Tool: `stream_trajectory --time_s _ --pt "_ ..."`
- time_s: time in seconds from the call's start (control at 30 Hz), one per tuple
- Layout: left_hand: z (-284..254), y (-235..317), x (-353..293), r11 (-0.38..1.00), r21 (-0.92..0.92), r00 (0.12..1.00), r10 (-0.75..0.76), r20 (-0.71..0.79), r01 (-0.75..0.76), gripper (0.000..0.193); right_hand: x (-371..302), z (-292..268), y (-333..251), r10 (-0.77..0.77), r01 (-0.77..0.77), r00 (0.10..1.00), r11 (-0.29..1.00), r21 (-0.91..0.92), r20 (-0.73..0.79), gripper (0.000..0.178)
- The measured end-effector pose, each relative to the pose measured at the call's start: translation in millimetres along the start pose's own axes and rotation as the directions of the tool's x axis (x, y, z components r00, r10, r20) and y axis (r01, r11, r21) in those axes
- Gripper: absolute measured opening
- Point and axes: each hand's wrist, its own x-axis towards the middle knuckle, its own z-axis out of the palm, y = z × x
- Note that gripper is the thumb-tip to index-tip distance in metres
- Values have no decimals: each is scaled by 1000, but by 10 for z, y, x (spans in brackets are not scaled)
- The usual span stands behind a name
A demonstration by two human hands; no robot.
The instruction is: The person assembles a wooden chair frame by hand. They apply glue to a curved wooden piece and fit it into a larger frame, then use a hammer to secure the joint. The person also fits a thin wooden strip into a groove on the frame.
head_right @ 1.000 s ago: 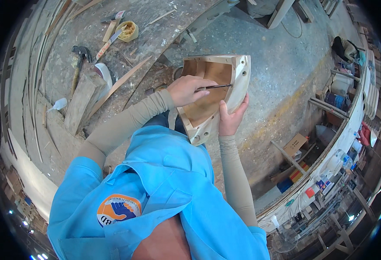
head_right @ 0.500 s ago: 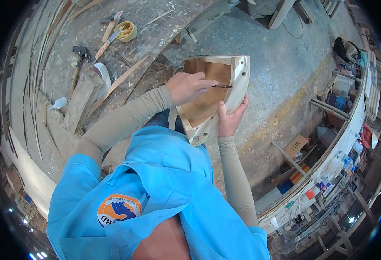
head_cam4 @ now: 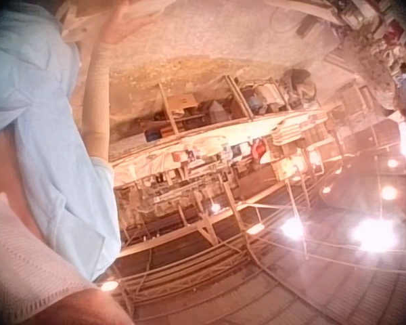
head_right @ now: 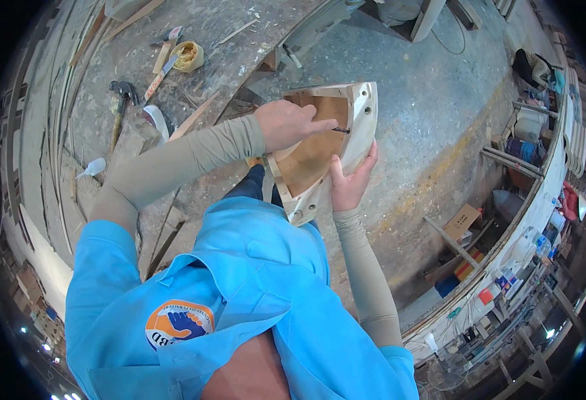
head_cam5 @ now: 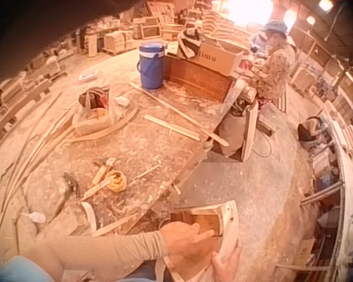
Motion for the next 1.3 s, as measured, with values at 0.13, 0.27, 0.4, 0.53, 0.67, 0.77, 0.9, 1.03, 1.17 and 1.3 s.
stream_trajectory --time_s 0.13,0.27,0.4,0.53,0.67,0.77,0.9,1.03,1.17,1.3 --pt "-62 -64 133 999 -50 983 10 185 -1 38 19 -14 65 8 -8 1000 1000 -6 7 82" --pt "-144 -140 200 998 -50 956 46 290 -33 43 13 -1 47 -4 4 1000 1000 -28 3 83" --pt "-195 -188 220 990 -133 960 86 268 -52 36 15 4 60 -21 20 1000 999 -49 -9 84" --pt "-218 -217 229 986 -161 954 91 287 -46 35 18 19 30 -41 40 999 998 -53 -13 84" --pt "-254 -232 238 982 -187 949 87 304 -31 36 14 28 -11 -48 46 999 996 -80 -22 84" --pt "-244 -240 240 981 -194 947 85 311 -24 37 19 32 25 -59 56 998 994 -96 -26 84" --pt "-87 -287 215 965 -262 968 86 238 -22 38 20 32 45 -48 46 999 996 -71 -23 84" --pt "-14 -403 212 828 -557 941 139 309 60 50 11 41 16 -16 15 1000 1000 -27 -26 85" --pt "-179 -428 207 385 -719 705 209 678 578 59 14 42 44 -51 50 999 998 -45 -15 82" --pt "-294 -347 289 603 -615 710 110 695 509 58 7 38 106 -32 31 999 999 -43 -17 80"
